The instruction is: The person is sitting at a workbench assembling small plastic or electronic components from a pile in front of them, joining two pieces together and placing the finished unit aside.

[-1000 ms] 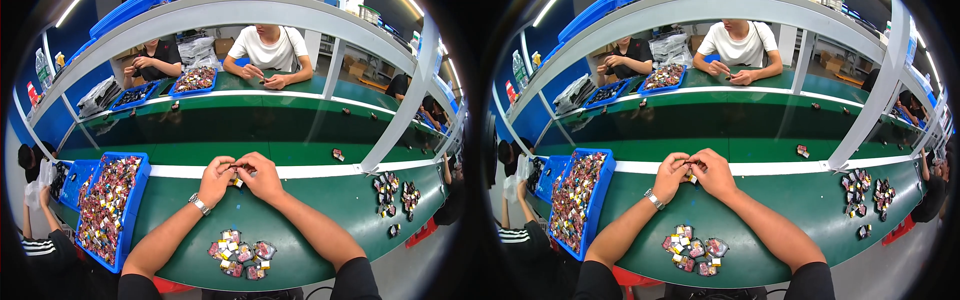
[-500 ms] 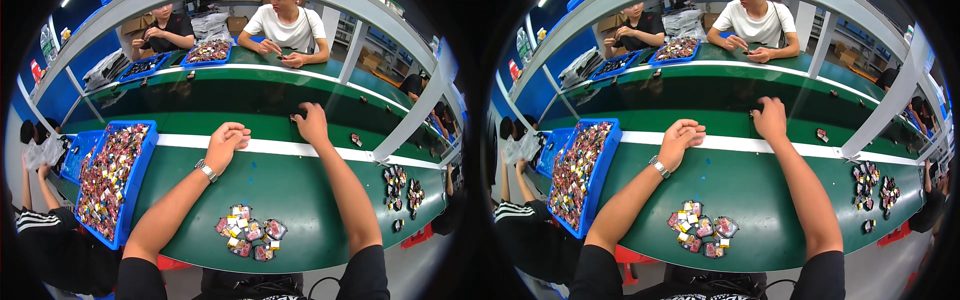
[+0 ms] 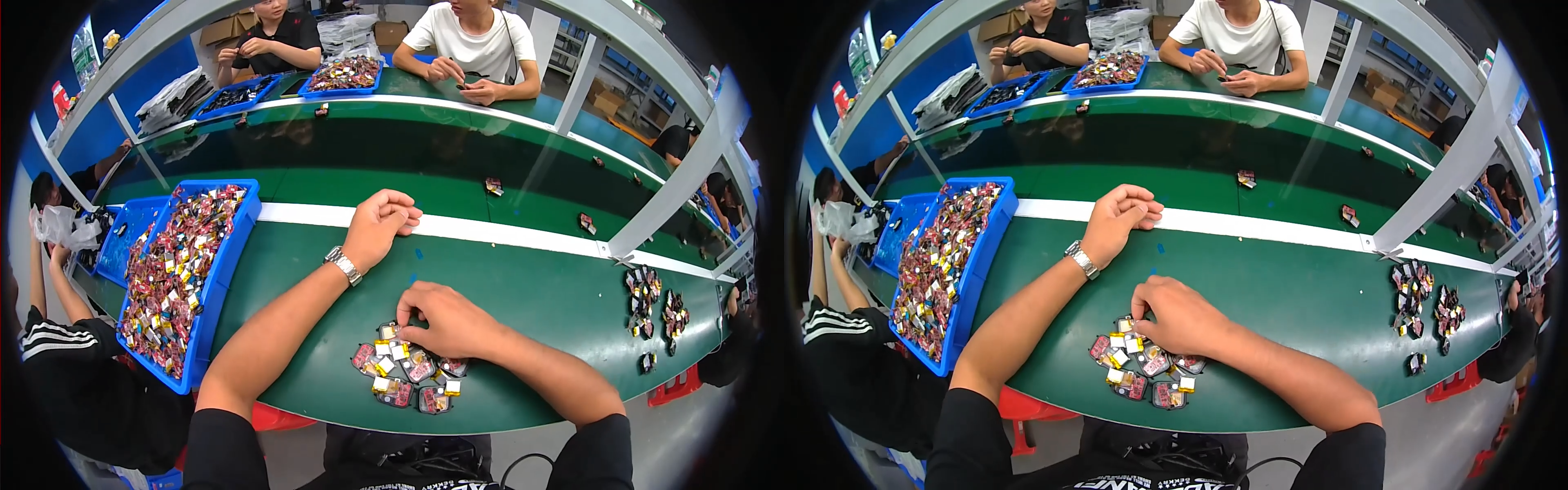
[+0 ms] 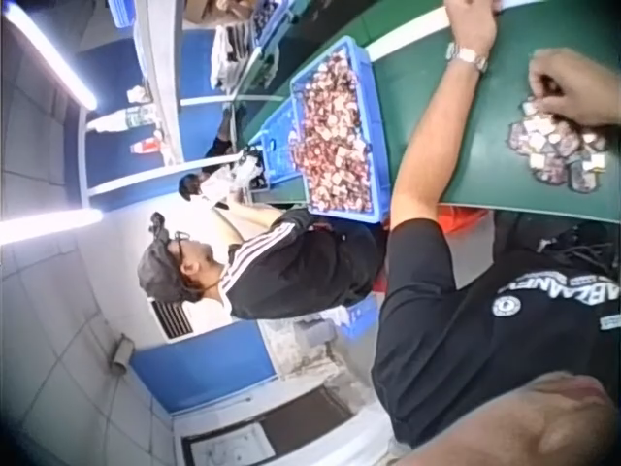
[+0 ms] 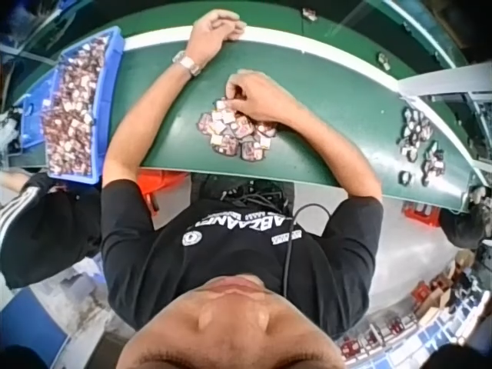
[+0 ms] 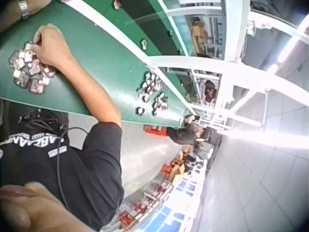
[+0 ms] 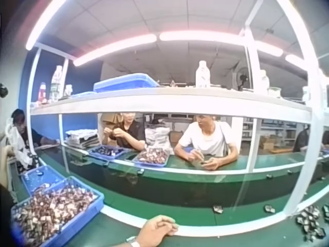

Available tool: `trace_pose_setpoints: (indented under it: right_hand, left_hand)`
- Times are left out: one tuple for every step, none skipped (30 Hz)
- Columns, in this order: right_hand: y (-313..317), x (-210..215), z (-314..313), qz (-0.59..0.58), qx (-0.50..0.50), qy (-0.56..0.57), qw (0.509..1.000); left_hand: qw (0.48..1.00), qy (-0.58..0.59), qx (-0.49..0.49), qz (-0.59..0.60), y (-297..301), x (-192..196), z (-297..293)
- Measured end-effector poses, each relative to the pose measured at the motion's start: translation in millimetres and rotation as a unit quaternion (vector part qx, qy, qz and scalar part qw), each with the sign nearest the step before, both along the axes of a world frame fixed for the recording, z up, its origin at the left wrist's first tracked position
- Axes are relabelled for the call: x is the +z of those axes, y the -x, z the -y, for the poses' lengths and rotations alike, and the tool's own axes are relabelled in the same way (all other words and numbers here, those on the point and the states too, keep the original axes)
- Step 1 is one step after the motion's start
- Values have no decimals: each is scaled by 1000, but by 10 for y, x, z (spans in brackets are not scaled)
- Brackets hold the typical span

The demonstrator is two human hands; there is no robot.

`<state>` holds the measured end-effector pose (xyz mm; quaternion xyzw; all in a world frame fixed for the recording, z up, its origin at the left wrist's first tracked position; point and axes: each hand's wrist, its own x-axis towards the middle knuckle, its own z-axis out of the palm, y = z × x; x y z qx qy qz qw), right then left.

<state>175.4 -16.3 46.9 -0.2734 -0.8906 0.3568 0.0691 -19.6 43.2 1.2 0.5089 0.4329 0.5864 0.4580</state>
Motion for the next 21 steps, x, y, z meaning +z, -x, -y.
trace_pose_setpoints:
  right_hand:
    - [0, 10, -13, -1, 5, 6, 1000]
    - [-3, 22, -1, 0, 5, 3, 1000]
    - [-10, 22, 24, -7, 0, 10, 1000]
    - [-14, 22, 36, -14, -5, 17, 1000]
    - [-7, 24, 33, -14, -3, 15, 1000]
    - [15, 25, 34, -12, 2, 26, 1000]
    - [32, 30, 25, -9, 7, 37, 999]
    - [19, 60, -31, -29, 4, 59, 998]
    - [11, 123, -108, -42, -12, 38, 998]
    - [-33, 161, -244, -49, -34, 50, 997]
    - [-82, 167, -415, -57, -56, 62, 995]
    - [-152, 57, -645, -103, -83, 71, 989]
    - [-232, -16, -833, -149, -113, 76, 979]
    - [-281, 23, -927, -144, -137, 50, 979]
    - [-292, 45, -993, -141, -158, 25, 977]
    - [-289, 34, -1000, -179, -143, 51, 972]
    - [-275, 40, -990, -181, -143, 48, 972]
    - [-258, 29, -953, -204, -133, 23, 970]
    - [-240, 27, -926, -225, -122, -3, 967]
    - [-222, 41, -925, -236, -127, 0, 963]
    - [-206, 36, -922, -238, -130, -1, 963]
  left_hand:
    - [1000, 0, -10, -7, 6, -13, -4]
    - [1000, 0, -20, -13, 9, -22, -7]
    - [1000, -2, -18, -13, 10, -17, -1]
    - [1000, 4, -23, -18, 7, -11, 3]
    - [999, 9, -29, -22, 4, -4, 5]
    - [999, 6, -30, -23, 11, -14, 0]
    - [999, 4, -30, -25, 18, -24, 5]
    - [999, 1, -37, -25, 27, -34, 18]
    - [999, -2, -43, -26, 49, -30, 38]
    - [998, 7, -60, -31, 39, -4, 59]
    - [998, 5, -61, -32, 38, 35, 71]
    - [993, 28, -106, -44, 26, 69, 83]
    - [985, 49, -154, -55, -10, 112, 85]
    - [983, 56, -169, -47, -68, 122, 100]
    - [980, 71, -179, -42, -88, 86, 97]
    - [977, 69, -186, -74, -88, 47, 93]
    - [973, 67, -193, -107, -79, 31, 83]
    - [969, 91, -196, -120, -74, 56, 102]
    - [968, 92, -199, -122, -74, 74, 110]
    - [973, 88, -191, -96, -79, 89, 114]
    - [977, 83, -184, -70, -87, 116, 114]
